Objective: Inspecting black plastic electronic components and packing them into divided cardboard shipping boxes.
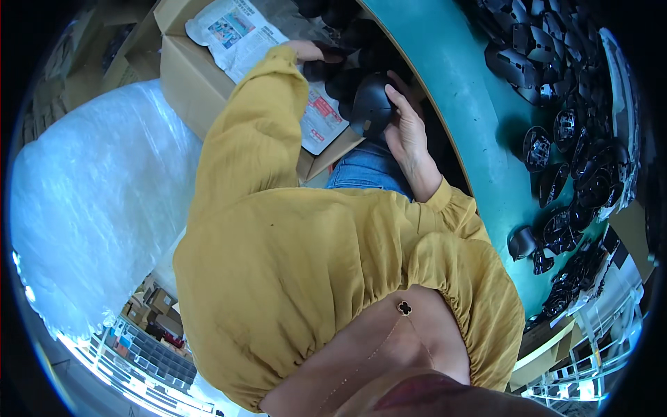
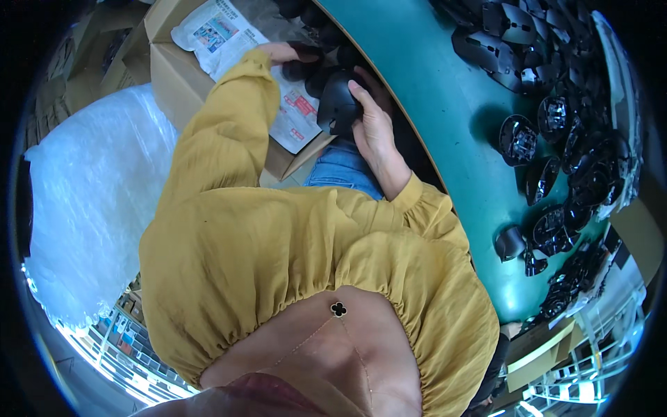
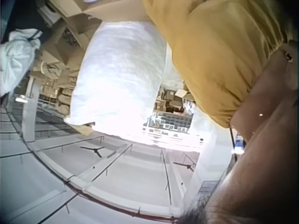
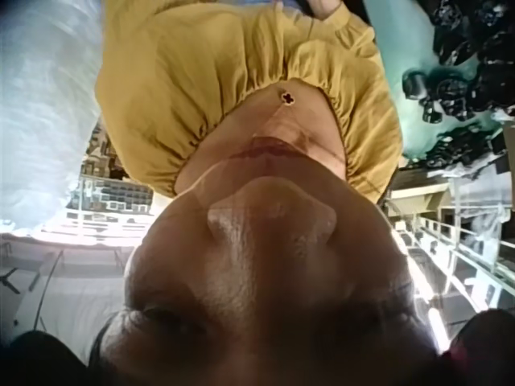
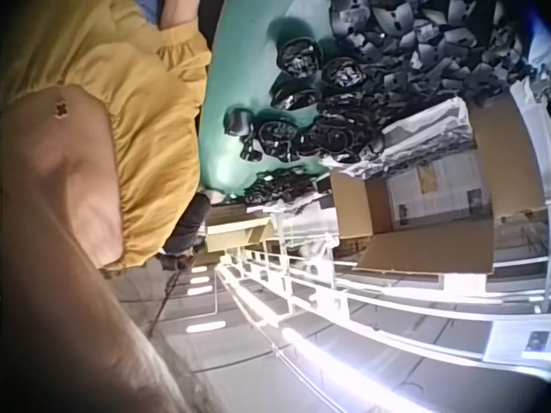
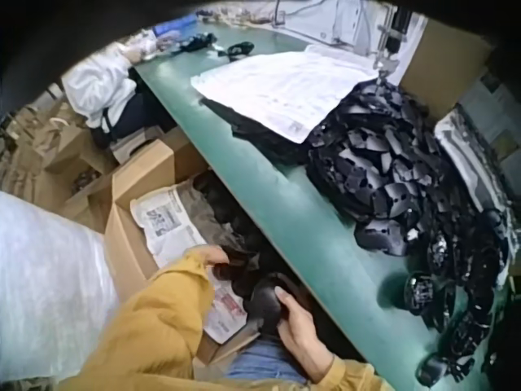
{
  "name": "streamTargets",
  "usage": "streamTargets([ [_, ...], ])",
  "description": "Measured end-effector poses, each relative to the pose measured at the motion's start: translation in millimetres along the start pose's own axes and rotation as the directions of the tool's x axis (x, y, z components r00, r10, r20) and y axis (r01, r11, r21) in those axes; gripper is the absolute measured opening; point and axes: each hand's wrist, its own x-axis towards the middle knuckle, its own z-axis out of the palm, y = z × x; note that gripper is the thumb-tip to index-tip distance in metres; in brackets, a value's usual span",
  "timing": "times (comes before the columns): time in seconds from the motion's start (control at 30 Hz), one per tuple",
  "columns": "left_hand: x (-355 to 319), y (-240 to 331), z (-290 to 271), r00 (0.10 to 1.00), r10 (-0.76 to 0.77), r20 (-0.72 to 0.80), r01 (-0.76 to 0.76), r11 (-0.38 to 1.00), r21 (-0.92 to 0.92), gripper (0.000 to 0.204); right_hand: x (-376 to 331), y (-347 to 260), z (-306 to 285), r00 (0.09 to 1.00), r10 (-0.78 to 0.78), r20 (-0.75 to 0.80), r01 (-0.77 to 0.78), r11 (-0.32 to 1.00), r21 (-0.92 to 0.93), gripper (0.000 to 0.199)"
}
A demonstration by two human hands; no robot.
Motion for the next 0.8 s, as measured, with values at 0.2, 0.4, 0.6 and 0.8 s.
streamTargets([
  [0.2, 14, -27, 74, 0.394, 0.197, -0.898, -0.258, 0.961, 0.098, 0.033, 2, 1, 7, 0.998, -0.009, 0.061, 0.005, 0.998, 0.057, 0.047],
  [0.4, 2, -49, 73, 0.13, -0.001, -0.992, -0.124, 0.992, -0.017, 0.047, 13, 9, 27, 0.999, -0.045, -0.026, 0.036, 0.961, -0.274, 0.052],
  [0.6, -126, 110, 80, 0.82, 0.398, -0.411, -0.565, 0.678, -0.471, 0.076, 27, 12, 41, 0.849, -0.471, 0.237, 0.509, 0.615, -0.602, 0.042],
  [0.8, -108, 54, 28, 0.675, -0.094, -0.732, -0.687, 0.282, -0.67, 0.044, -53, -55, 34, 0.463, -0.619, 0.634, 0.837, 0.07, -0.543, 0.036],
])
